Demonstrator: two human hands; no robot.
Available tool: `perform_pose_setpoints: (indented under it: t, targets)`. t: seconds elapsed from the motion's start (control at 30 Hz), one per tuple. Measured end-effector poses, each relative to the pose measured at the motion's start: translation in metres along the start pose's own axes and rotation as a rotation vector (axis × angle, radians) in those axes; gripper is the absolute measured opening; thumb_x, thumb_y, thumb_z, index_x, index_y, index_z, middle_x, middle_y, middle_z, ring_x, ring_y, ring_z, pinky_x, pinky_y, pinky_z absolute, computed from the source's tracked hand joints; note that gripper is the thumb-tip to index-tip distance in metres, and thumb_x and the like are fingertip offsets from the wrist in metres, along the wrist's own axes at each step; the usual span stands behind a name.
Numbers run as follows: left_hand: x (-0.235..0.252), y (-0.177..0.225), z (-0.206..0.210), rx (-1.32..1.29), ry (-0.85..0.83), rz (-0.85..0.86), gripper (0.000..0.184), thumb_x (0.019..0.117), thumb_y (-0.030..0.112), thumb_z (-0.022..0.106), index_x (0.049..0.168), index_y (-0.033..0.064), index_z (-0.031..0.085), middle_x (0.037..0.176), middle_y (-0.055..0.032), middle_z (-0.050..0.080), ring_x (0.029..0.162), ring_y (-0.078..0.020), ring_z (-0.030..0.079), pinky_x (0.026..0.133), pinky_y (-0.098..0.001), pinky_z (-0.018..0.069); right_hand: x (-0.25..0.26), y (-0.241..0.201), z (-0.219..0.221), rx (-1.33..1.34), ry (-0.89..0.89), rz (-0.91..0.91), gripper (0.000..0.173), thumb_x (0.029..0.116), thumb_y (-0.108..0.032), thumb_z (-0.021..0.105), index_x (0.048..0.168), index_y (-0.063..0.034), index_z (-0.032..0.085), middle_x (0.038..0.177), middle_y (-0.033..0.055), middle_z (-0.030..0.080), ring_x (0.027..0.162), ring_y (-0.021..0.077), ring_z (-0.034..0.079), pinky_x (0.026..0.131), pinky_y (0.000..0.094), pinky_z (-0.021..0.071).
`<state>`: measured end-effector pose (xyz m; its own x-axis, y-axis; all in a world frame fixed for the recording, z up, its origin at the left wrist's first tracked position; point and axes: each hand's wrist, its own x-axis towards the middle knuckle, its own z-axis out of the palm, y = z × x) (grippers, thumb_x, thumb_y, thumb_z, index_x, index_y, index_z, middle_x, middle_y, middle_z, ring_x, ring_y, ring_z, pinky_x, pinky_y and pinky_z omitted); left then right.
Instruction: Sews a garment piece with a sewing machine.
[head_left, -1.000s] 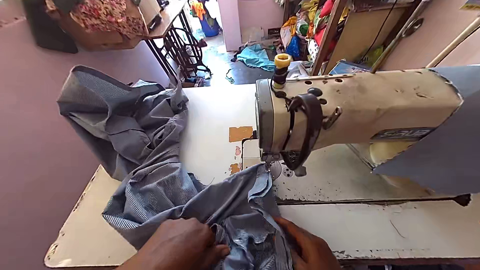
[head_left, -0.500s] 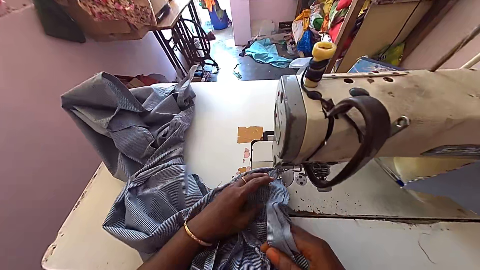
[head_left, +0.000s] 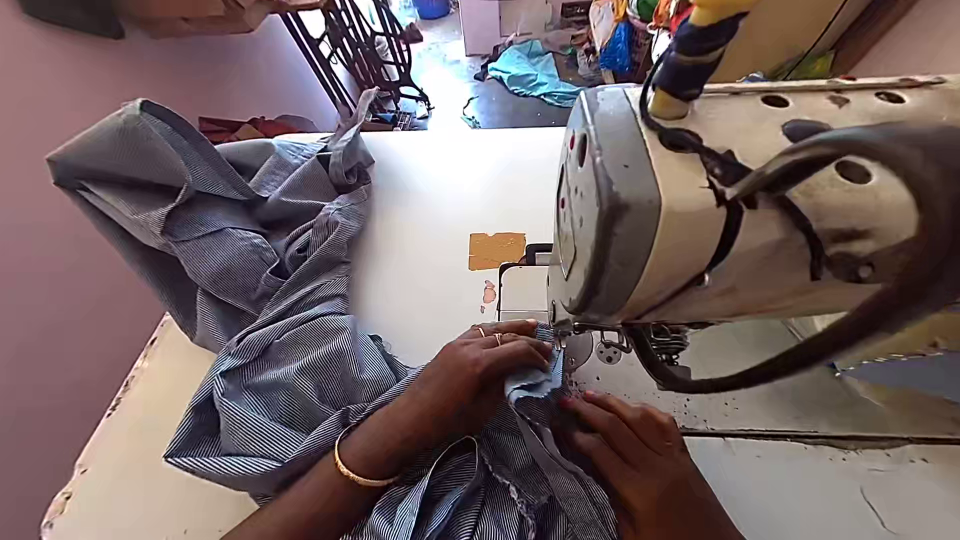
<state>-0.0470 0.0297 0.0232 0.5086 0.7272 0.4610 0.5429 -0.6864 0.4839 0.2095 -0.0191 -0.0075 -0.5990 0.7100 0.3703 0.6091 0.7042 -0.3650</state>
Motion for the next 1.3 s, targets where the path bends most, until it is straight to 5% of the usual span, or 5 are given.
perform_pose_setpoints:
  t: [0.23, 0.43, 0.93, 1.03, 1.3]
  targets:
    - [-0.005, 0.003, 0.009, 0.257, -0.024, 0.12, 0.025, 0.0956, 0.011, 0.053, 0.106, 0.0146, 0.076, 0.114, -0.0035, 0.075, 0.122, -0.0195, 0.065, 0.11, -0.0351, 0.0451, -0.013, -0.003, -0.008, -0.095, -0.081, -0.07, 0.035, 0.1019, -0.002, 0.04, 0.121, -0.0184, 0.064, 0.143, -0.0039, 0.063, 0.139, 0.0163, 0.051, 0.112, 0.0447, 0.0336]
    - [-0.014, 0.002, 0.017, 0.25, -0.158, 0.035, 0.043, 0.0894, 0.009, 0.058, 0.128, 0.0197, 0.073, 0.136, -0.0064, 0.067, 0.135, -0.0255, 0.057, 0.114, -0.0483, 0.0434, -0.014, -0.004, -0.007, -0.088, -0.092, -0.057, 0.034, 0.1078, -0.012, 0.04, 0.13, -0.0215, 0.065, 0.143, -0.0051, 0.063, 0.14, 0.0167, 0.05, 0.116, 0.0453, 0.0313]
    - [-0.01, 0.009, 0.024, 0.299, -0.147, -0.045, 0.051, 0.0817, 0.014, 0.064, 0.132, 0.0183, 0.07, 0.134, -0.011, 0.067, 0.133, -0.0294, 0.058, 0.114, -0.0454, 0.0433, -0.013, -0.006, -0.007, -0.086, -0.087, 0.0, 0.036, 0.111, -0.032, 0.038, 0.131, -0.021, 0.065, 0.144, -0.0041, 0.063, 0.14, 0.014, 0.05, 0.117, 0.0414, 0.0301]
    - [-0.006, 0.015, 0.021, 0.353, -0.074, -0.032, 0.047, 0.079, 0.016, 0.063, 0.124, 0.0169, 0.074, 0.122, -0.0109, 0.072, 0.123, -0.0284, 0.064, 0.107, -0.0418, 0.048, -0.011, -0.009, -0.008, -0.11, -0.106, 0.013, 0.035, 0.1097, -0.024, 0.038, 0.134, -0.0201, 0.064, 0.145, -0.0033, 0.062, 0.139, 0.0177, 0.051, 0.114, 0.0416, 0.0318]
    - [-0.004, 0.004, 0.019, 0.281, -0.065, 0.01, 0.044, 0.0847, 0.016, 0.057, 0.124, 0.0198, 0.075, 0.126, -0.0126, 0.071, 0.125, -0.0317, 0.062, 0.106, -0.0443, 0.0478, -0.007, -0.014, -0.006, -0.15, -0.092, 0.053, 0.036, 0.1091, -0.019, 0.037, 0.135, -0.0201, 0.063, 0.145, -0.0048, 0.062, 0.135, 0.0188, 0.053, 0.109, 0.0415, 0.0334]
